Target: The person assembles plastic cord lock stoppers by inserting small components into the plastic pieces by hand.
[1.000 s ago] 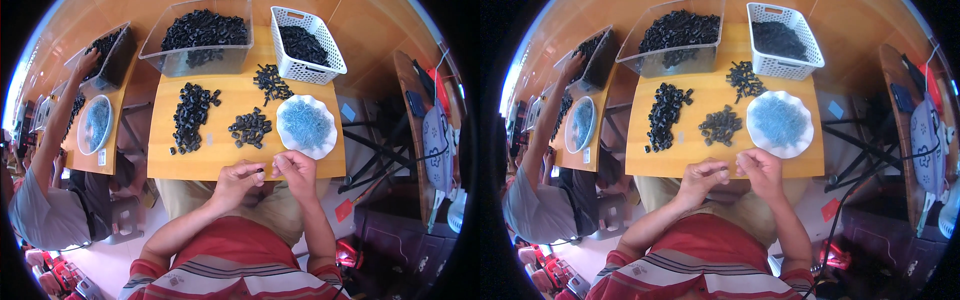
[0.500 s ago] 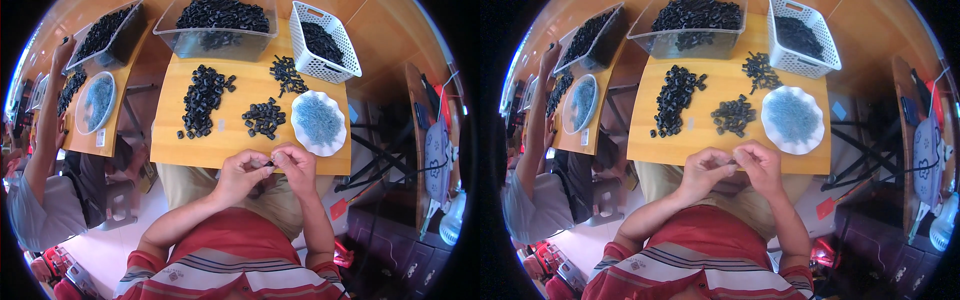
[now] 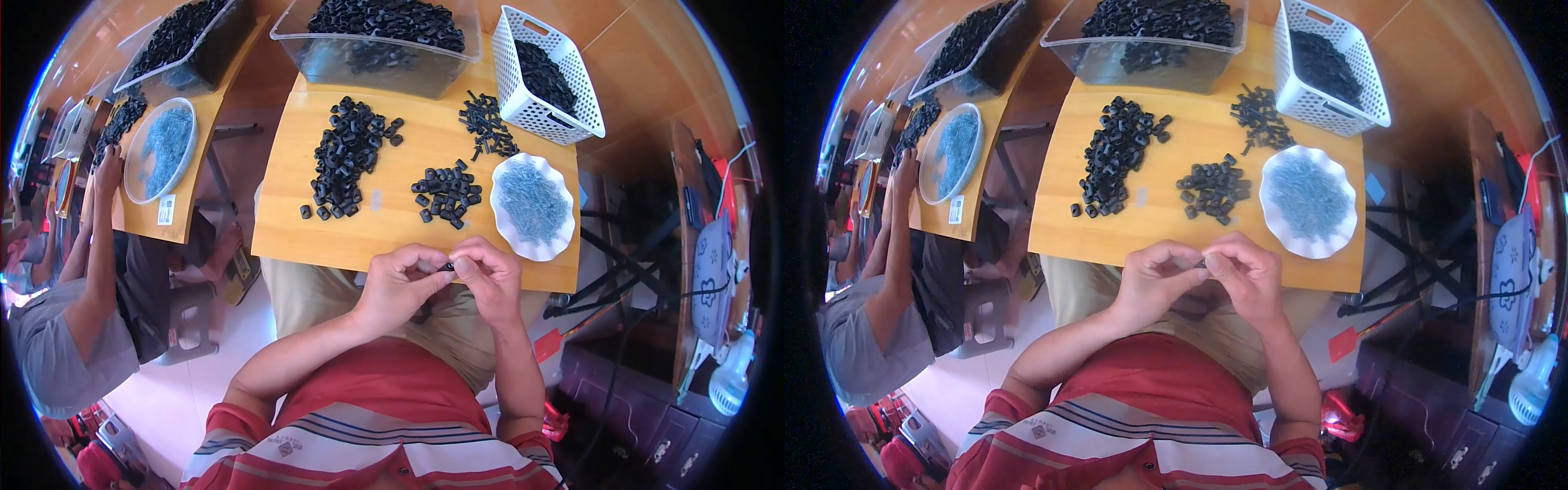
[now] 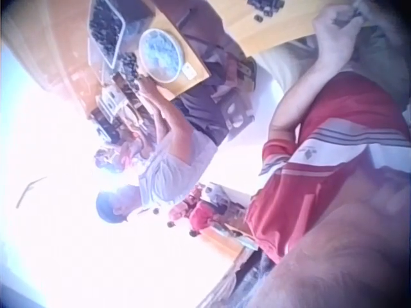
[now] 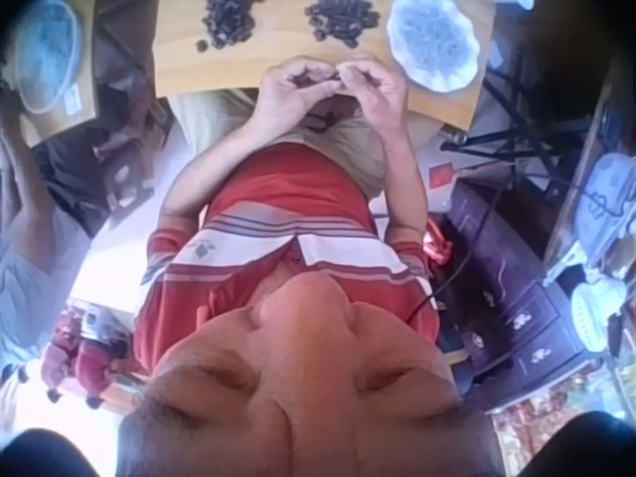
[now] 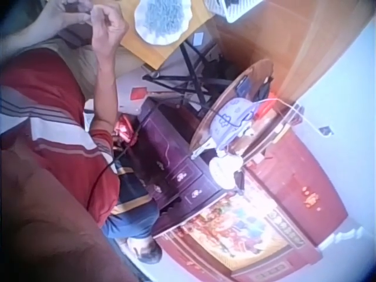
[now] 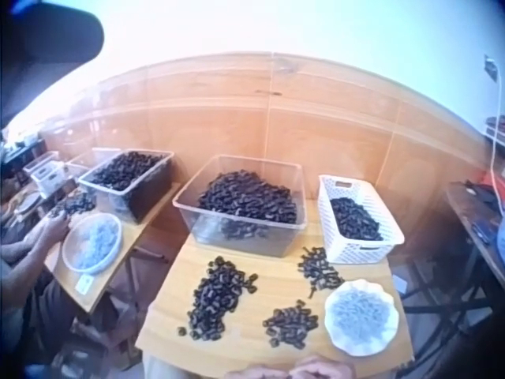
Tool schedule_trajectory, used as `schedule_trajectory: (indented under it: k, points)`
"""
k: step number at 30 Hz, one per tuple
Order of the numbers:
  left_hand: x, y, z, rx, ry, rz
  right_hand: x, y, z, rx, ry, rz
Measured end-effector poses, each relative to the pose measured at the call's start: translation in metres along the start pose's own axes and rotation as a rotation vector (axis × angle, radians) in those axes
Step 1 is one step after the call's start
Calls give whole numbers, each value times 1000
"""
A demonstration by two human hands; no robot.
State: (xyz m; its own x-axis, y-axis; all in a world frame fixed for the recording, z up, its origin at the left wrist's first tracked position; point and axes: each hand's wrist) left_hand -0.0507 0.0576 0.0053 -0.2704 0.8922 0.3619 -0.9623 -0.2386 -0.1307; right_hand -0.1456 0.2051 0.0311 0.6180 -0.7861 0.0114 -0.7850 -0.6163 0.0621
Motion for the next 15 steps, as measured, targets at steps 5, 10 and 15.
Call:
schedule_trajectory:
  k: [5, 10, 15]
  points:
    - [-2, -2, 4, -16, -8, 64, 4, 3, 4, -34, -19, -24]
    - [-11, -4, 4, 91, 164, 35, 7, 4, 5, -31, -83, -57]
    - [-14, -8, 9, 181, 313, 37, 14, 6, -2, 228, 203, -85]
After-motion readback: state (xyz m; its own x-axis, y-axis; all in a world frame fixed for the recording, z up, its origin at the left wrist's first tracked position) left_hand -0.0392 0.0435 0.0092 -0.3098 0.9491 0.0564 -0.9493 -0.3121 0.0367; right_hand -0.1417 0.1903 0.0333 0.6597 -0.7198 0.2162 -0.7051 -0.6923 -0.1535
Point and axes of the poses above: each hand's wrist, its own y-axis towards the middle knuckle, its own x-axis out of the palm, z = x × y, and after that the axes turned 1 degree about y, right-handed
